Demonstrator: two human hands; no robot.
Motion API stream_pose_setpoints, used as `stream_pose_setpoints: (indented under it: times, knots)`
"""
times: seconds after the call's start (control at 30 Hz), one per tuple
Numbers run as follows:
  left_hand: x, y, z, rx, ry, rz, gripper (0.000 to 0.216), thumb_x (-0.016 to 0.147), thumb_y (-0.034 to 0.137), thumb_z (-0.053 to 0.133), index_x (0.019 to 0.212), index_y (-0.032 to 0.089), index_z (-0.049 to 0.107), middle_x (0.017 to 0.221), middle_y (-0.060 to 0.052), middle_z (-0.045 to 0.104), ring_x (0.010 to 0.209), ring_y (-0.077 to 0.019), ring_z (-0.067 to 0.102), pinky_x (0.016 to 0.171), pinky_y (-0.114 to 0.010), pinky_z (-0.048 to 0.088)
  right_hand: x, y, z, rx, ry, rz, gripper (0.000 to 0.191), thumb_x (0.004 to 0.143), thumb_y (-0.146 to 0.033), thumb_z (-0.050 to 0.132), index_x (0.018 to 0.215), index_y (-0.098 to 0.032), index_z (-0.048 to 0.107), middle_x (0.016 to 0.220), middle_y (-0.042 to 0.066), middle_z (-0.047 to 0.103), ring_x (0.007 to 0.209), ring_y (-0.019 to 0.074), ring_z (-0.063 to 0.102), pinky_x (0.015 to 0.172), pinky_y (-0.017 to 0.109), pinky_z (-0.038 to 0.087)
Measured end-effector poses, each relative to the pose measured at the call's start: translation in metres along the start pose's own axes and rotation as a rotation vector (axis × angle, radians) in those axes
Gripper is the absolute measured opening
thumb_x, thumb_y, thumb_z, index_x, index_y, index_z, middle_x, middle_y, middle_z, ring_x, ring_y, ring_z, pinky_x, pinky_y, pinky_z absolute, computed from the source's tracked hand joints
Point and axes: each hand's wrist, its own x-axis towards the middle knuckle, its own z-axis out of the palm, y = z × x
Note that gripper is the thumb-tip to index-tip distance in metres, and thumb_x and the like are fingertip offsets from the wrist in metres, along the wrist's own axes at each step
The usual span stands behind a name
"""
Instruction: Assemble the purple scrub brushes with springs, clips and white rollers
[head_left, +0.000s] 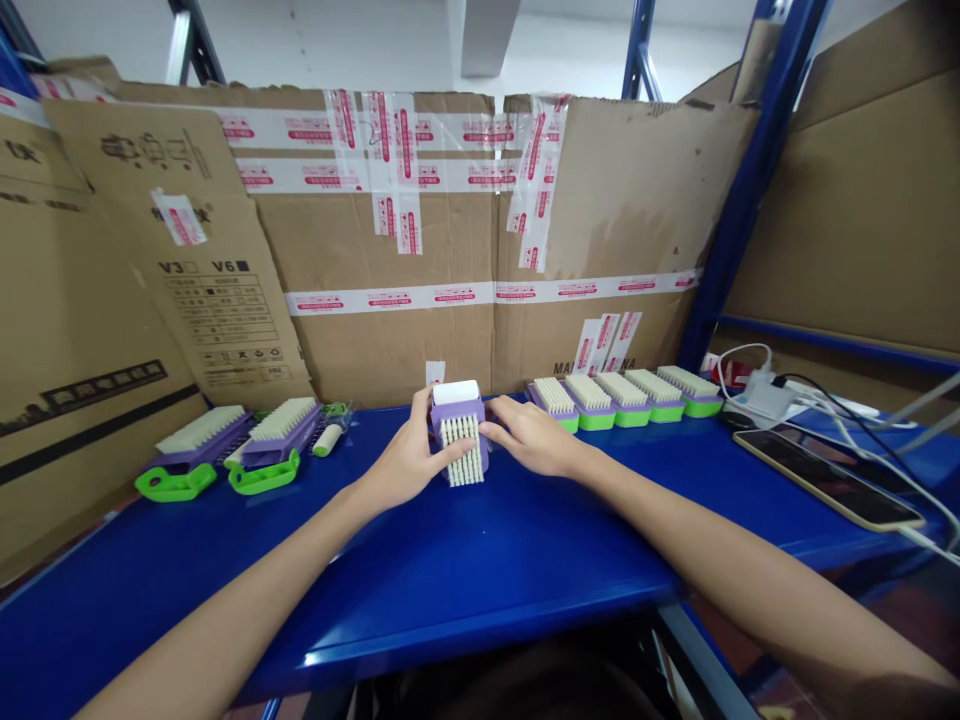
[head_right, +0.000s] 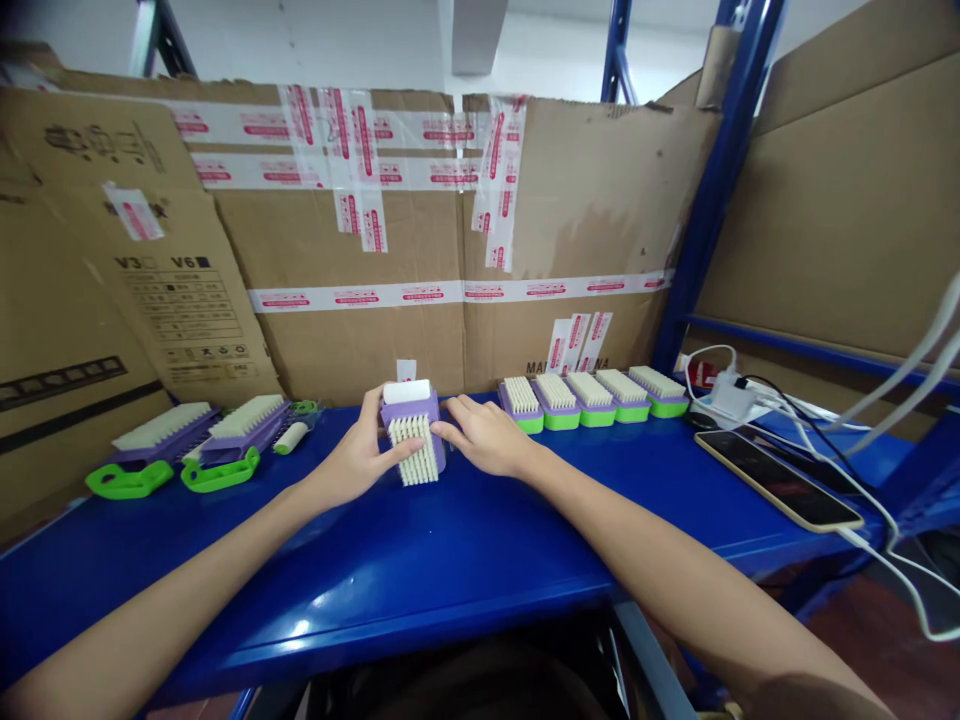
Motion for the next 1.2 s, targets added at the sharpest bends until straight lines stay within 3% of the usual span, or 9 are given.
stream_pose_setpoints:
  times: [0.27,0.57,0.8,0.97,1.2]
  knots:
    - [-0.001,0.000,-0.001,0.001,-0.019,-0.026,0.083,0.096,0.054,0.074,0.157,0.024,0.025,0.149,-0.018,0.061,0.130,-0.0340,0.067,0.104,-0.050,0.059,-0.001,-0.001,0.003,-0.004,-0.038,0.057,0.045,0.117,-0.053,0.034,0.129,-0.018,0.060,0.130,0.015,0.071,0.114,0.0311,0.070,0.096,0.046,0.051]
    - [-0.001,0.000,-0.002,0.033,-0.007,-0.035,0.086,0.096,0.054,0.074,0.159,0.025,0.023,0.147,-0.017,0.064,0.127,-0.0330,0.069,0.105,-0.051,0.058,0.000,0.006,0.000,-0.005,-0.102,-0.021,0.049,0.118,-0.052,0.028,0.111,-0.019,0.062,0.105,0.010,0.071,0.094,0.0252,0.067,0.088,0.040,0.047]
    - [-0.001,0.004,-0.001,0.077,0.046,-0.034,0.083,0.096,0.056,0.073,0.157,0.024,0.026,0.148,-0.018,0.064,0.129,-0.0341,0.068,0.107,-0.052,0.055,0.000,0.013,0.002,0.112,-0.129,-0.015,0.046,0.118,-0.048,0.030,0.131,-0.019,0.062,0.124,0.015,0.071,0.118,0.0315,0.064,0.099,0.045,0.047]
    - [-0.001,0.006,0.000,0.103,0.060,-0.030,0.084,0.097,0.057,0.072,0.157,0.024,0.025,0.151,-0.018,0.061,0.133,-0.0346,0.066,0.110,-0.053,0.053,0.001,0.015,0.005,0.045,-0.163,-0.008,0.048,0.117,-0.049,0.032,0.131,-0.017,0.065,0.123,0.015,0.073,0.116,0.0327,0.065,0.100,0.048,0.047]
    - [-0.001,0.003,0.000,0.090,0.054,-0.038,0.085,0.097,0.055,0.072,0.158,0.024,0.023,0.150,-0.019,0.062,0.132,-0.0354,0.066,0.110,-0.055,0.053,0.000,0.022,0.011,-0.018,-0.220,-0.015,0.045,0.113,-0.044,0.052,0.147,-0.015,0.057,0.130,0.018,0.069,0.118,0.0339,0.064,0.099,0.047,0.050]
